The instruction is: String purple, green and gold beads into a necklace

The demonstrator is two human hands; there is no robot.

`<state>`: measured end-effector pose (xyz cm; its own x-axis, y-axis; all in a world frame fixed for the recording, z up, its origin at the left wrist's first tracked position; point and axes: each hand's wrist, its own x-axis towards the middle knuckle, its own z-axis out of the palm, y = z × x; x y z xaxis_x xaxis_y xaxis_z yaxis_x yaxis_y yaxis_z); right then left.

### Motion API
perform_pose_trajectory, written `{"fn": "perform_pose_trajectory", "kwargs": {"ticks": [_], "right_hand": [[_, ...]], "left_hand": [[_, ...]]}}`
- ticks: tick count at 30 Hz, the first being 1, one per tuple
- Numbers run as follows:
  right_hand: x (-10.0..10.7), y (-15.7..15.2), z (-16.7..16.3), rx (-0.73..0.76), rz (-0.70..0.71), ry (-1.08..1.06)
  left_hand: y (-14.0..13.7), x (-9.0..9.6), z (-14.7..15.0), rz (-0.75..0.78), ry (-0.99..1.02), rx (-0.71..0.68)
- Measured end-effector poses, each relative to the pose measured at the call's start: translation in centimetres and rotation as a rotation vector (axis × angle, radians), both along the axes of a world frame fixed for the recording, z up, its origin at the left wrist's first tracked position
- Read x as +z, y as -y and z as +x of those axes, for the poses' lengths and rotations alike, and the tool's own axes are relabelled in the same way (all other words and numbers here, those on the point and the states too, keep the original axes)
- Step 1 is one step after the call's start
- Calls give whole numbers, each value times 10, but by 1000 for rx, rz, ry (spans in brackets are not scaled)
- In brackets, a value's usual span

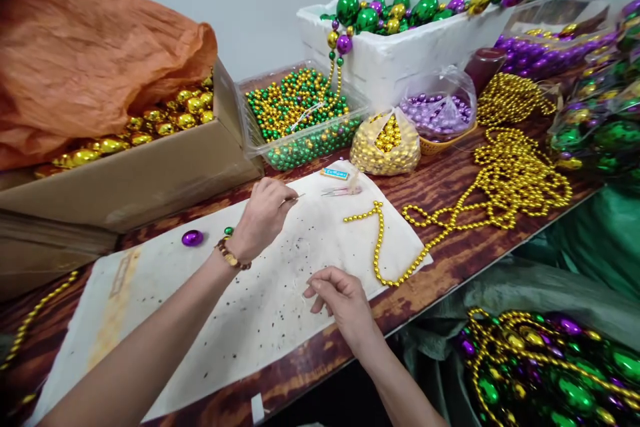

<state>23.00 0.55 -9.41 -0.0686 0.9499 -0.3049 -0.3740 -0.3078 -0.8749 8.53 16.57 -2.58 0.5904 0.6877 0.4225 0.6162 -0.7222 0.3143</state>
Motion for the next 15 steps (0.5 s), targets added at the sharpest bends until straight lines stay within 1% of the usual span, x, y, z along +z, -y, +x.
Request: {"fn": "perform_pose_trajectory", "kwargs": {"ticks": [1, 3, 5, 7, 9, 11, 13, 15], "right_hand": [[3, 0, -1, 6, 14, 36], [9, 0, -3, 13, 54, 100], [16, 0, -7, 30, 111, 144], [24, 1, -12, 78, 161, 186], [31, 3, -19, 132, 198, 223], [37, 5, -27, 172, 221, 240], [43, 7, -34, 195, 229, 250], [49, 9, -39, 216, 202, 281]], "left_hand": [[14, 6, -2, -87, 122, 49], [47, 11, -11, -362, 376, 135], [83, 5, -23, -678, 585, 215], [117, -5, -36, -900, 734, 307], [146, -16, -47, -1034, 847, 388], [168, -23, -54, -1119, 950, 432], [182, -23, -58, -1171, 1042, 455], [189, -20, -61, -1195, 1101, 468]]}}
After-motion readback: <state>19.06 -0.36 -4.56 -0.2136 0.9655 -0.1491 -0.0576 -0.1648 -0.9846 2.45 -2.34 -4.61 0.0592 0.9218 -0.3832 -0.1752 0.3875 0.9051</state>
